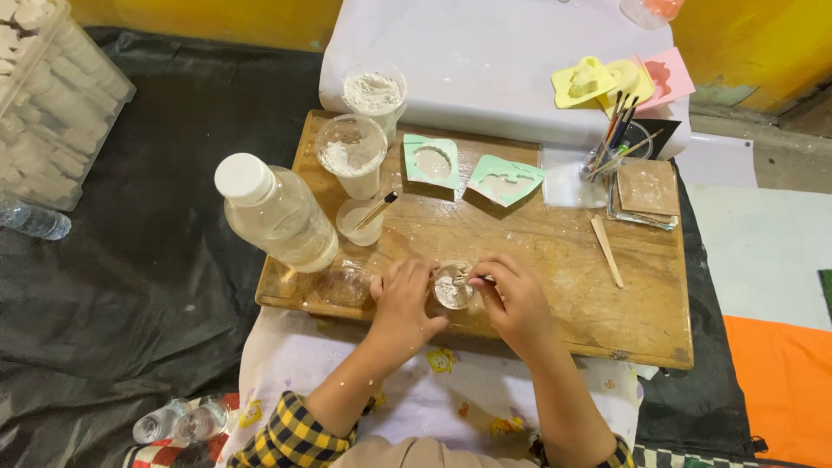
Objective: Mixing casting material and filling silicone molds to create small objects.
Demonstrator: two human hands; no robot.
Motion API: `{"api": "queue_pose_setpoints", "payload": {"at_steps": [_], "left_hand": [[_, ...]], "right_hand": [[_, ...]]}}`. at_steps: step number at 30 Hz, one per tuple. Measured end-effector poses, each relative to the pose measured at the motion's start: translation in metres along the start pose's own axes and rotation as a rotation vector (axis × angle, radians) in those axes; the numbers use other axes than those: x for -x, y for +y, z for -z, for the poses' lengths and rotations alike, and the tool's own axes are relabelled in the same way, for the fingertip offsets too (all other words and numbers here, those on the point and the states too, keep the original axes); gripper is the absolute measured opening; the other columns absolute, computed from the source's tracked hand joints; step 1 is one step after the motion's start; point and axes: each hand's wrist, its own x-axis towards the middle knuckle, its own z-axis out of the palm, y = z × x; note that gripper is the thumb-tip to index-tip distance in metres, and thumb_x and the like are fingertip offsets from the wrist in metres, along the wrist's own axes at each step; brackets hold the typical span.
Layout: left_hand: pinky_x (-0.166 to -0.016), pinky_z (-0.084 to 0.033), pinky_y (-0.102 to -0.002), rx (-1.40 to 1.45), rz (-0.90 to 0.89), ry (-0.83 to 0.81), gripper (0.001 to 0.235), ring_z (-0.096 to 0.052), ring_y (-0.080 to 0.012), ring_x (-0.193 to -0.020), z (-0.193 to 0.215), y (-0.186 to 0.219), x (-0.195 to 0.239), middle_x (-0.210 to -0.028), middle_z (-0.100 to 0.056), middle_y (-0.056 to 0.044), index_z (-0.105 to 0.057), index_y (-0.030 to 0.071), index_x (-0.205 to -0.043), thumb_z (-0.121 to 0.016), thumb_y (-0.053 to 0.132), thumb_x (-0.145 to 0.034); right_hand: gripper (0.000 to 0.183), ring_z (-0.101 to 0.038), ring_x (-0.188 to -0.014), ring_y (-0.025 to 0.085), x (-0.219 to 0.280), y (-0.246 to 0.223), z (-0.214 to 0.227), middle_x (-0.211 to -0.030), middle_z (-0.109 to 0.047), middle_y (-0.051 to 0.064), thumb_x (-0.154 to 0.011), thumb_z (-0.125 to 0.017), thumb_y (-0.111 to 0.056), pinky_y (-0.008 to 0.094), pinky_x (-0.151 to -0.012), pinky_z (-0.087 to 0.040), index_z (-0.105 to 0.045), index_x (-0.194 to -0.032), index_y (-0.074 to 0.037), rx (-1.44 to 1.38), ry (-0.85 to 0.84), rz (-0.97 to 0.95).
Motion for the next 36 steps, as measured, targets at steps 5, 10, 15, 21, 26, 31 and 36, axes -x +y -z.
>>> {"api": "queue_pose_setpoints", "payload": {"at_steps": [5, 10, 15, 21, 26, 31, 36], "left_hand": [[-0.108, -0.023, -0.058, -0.008, -0.126, -0.129, 0.083, -0.044, -0.0310, -0.133, 0.050, -0.003, -0.004, -0.132, -0.059, -0.007, -0.052, 0.018, -0.141, -0.087, 0.035, -0.068], [-0.110, -0.020, -0.062, -0.029, -0.182, -0.146, 0.087, -0.043, -0.0336, -0.137, 0.018, -0.009, -0.010, -0.136, -0.060, -0.011, -0.052, 0.016, -0.144, -0.090, 0.035, -0.068], [-0.103, -0.027, -0.048, -0.092, -0.162, 0.121, 0.084, -0.051, -0.0267, -0.130, -0.030, -0.003, -0.011, -0.129, -0.063, -0.007, -0.054, 0.013, -0.138, -0.088, 0.025, -0.061], [-0.098, -0.030, -0.043, -0.083, -0.142, 0.316, 0.073, -0.057, -0.0248, -0.119, -0.028, 0.018, -0.010, -0.113, -0.065, -0.007, -0.058, 0.011, -0.126, -0.083, 0.023, -0.058], [-0.106, -0.033, -0.049, 0.128, -0.298, 0.470, 0.086, -0.055, -0.0359, -0.122, 0.012, 0.018, 0.012, -0.121, -0.063, -0.017, -0.052, 0.006, -0.135, -0.092, 0.033, -0.063], [-0.090, -0.045, -0.048, 0.034, -0.533, 1.148, 0.070, -0.054, -0.0351, -0.102, 0.067, -0.037, 0.025, -0.112, -0.056, -0.018, -0.051, 0.005, -0.107, -0.099, 0.037, -0.065], [-0.120, -0.019, -0.055, 0.283, -0.267, 1.077, 0.118, -0.031, -0.0421, -0.148, 0.113, -0.074, 0.019, -0.153, -0.032, -0.027, -0.033, -0.002, -0.149, -0.102, 0.041, -0.064]], "right_hand": [[0.011, -0.070, -0.084, 0.030, -0.001, -0.002, 0.003, -0.089, -0.068, 0.006, -0.100, -0.067, -0.019, 0.038, -0.078, -0.056, -0.071, -0.092, -0.013, 0.005, 0.047, -0.017], [0.013, -0.070, -0.082, 0.029, 0.002, -0.004, 0.000, -0.089, -0.070, 0.005, -0.100, -0.066, -0.021, 0.036, -0.078, -0.056, -0.073, -0.092, -0.014, -0.085, 0.071, -0.062], [0.013, -0.064, -0.073, 0.025, 0.003, -0.003, 0.002, -0.088, -0.069, 0.006, -0.100, -0.067, -0.022, 0.032, -0.067, -0.052, -0.072, -0.092, -0.013, -0.029, 0.113, -0.077], [0.009, -0.062, -0.073, 0.020, 0.009, 0.001, 0.003, -0.091, -0.070, 0.005, -0.099, -0.070, -0.021, 0.028, -0.066, -0.051, -0.073, -0.095, -0.014, -0.035, 0.172, -0.085], [0.014, -0.066, -0.081, 0.025, 0.015, 0.007, 0.004, -0.092, -0.071, 0.008, -0.097, -0.073, -0.024, 0.032, -0.070, -0.052, -0.072, -0.102, -0.011, -0.031, 0.188, -0.142], [0.053, -0.066, -0.107, 0.031, 0.005, 0.000, 0.024, -0.113, -0.069, 0.015, -0.093, -0.074, -0.047, 0.041, -0.089, -0.051, -0.064, -0.123, -0.005, 0.012, 0.240, -0.130], [0.034, -0.060, -0.118, 0.038, -0.071, -0.087, 0.047, -0.117, -0.065, 0.016, -0.098, -0.071, -0.027, 0.047, -0.105, -0.046, -0.069, -0.120, -0.001, 0.195, 0.244, 0.240]]}}
